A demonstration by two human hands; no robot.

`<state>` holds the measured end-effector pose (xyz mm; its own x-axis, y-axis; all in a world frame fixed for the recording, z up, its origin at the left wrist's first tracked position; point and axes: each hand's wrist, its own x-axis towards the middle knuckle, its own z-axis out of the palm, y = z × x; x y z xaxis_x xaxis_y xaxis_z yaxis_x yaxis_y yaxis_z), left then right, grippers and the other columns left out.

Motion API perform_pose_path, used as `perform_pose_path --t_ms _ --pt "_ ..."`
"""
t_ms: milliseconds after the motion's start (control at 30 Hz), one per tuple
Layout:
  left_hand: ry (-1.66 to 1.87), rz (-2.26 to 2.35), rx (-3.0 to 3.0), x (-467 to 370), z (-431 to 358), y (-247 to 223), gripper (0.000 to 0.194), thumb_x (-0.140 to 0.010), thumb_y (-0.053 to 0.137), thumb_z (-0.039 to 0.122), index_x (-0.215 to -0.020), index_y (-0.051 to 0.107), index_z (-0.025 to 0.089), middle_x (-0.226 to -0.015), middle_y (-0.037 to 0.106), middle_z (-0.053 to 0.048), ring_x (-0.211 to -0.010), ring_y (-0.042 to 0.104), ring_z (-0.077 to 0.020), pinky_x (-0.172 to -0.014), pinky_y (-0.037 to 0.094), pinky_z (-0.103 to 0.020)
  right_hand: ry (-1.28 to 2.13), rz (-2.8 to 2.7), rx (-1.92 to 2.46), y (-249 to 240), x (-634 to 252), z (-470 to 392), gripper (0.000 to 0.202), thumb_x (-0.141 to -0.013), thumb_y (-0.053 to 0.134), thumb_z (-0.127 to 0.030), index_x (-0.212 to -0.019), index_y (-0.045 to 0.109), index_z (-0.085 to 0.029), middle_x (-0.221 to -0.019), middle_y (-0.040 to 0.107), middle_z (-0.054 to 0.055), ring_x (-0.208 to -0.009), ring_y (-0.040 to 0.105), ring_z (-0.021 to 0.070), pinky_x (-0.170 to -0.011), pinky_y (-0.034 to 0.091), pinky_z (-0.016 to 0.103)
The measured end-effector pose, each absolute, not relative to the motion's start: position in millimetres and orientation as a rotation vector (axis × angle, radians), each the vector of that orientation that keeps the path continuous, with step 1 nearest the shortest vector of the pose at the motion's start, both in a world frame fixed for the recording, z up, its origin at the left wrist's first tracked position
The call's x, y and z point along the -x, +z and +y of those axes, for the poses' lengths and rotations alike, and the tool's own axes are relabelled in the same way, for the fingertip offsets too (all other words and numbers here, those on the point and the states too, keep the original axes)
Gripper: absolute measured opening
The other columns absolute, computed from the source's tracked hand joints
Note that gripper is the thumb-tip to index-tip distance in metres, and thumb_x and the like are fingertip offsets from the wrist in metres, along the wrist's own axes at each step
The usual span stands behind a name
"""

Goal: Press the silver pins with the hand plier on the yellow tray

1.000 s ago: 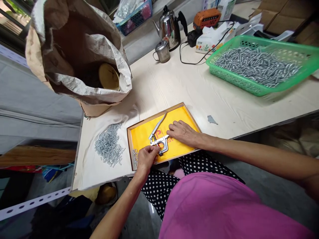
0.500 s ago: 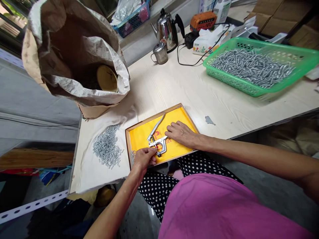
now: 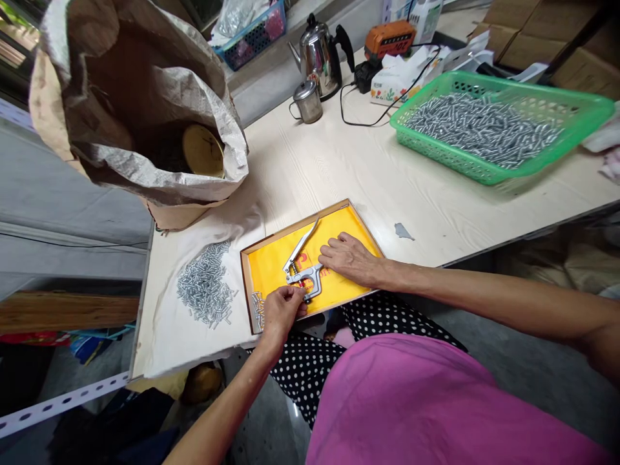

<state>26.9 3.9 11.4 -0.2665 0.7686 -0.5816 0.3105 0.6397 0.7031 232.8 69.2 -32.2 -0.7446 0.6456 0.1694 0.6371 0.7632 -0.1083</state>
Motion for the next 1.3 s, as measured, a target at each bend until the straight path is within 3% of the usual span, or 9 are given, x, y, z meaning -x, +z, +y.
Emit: perform_pose_path --t_ms 500,867,1000,1133,1200,1300 --pt "0.318 1.831 -0.947 -19 14 9 0.027 -0.070 0.079 0.033 -0.061 0.064 0.013 -0.051 0.063 -0.002 -0.044 0.057 -0.0111 -0.047 0.044 -0.021 0.110 -2.763 1.091 -28 -230 64 0.017 -0.100 0.043 -0.016 -0.094 0.058 -0.020 -0.091 0.063 0.004 -0.089 0.048 0.0209 -0.076 0.024 0.037" --pt "0.393 1.825 -0.833 -25 10 14 0.029 -0.064 0.085 0.034 -0.065 0.066 0.013 -0.053 0.065 -0.002 -0.047 0.059 -0.0110 -0.052 0.049 -0.021 0.177 -2.750 1.113 -23 -232 58 0.024 -0.100 0.039 -0.013 -0.100 0.062 -0.019 -0.093 0.064 0.006 -0.092 0.049 0.0221 -0.080 0.027 0.039" --pt "0.413 1.820 -0.860 -22 9 10 0.025 -0.067 0.082 0.033 -0.066 0.067 0.012 -0.053 0.065 -0.002 -0.047 0.059 -0.0112 -0.050 0.047 -0.021 0.251 -2.754 1.068 -20 -237 71 0.016 -0.098 0.053 -0.030 -0.100 0.064 -0.019 -0.107 0.063 0.009 -0.105 0.048 0.0260 -0.086 0.032 0.041" --pt "0.437 1.811 -0.891 -17 6 3 0.023 -0.068 0.081 0.033 -0.067 0.068 0.013 -0.055 0.066 -0.002 -0.049 0.061 -0.0119 -0.054 0.049 -0.022 0.286 -2.728 0.980 -20 -243 99 0.066 -0.082 0.072 -0.053 -0.132 0.053 -0.014 -0.143 0.046 0.018 -0.126 0.039 0.0344 -0.096 0.035 0.047" --pt "0.444 1.801 -0.909 -16 5 1 0.024 -0.067 0.081 0.034 -0.066 0.068 0.013 -0.056 0.066 -0.002 -0.050 0.060 -0.0119 -0.054 0.049 -0.022 0.299 -2.773 0.961 -22 -243 113 0.085 -0.075 0.076 -0.057 -0.141 0.045 -0.013 -0.146 0.043 0.020 -0.130 0.036 0.0369 -0.099 0.035 0.048" --pt "0.453 1.778 -0.925 -14 4 -1 0.026 -0.067 0.081 0.036 -0.064 0.068 0.014 -0.056 0.065 -0.002 -0.049 0.059 -0.0113 -0.053 0.047 -0.022 0.295 -2.836 0.928 -23 -240 126 0.092 -0.070 0.076 -0.061 -0.140 0.046 -0.010 -0.138 0.051 0.019 -0.126 0.040 0.0363 -0.098 0.037 0.046"
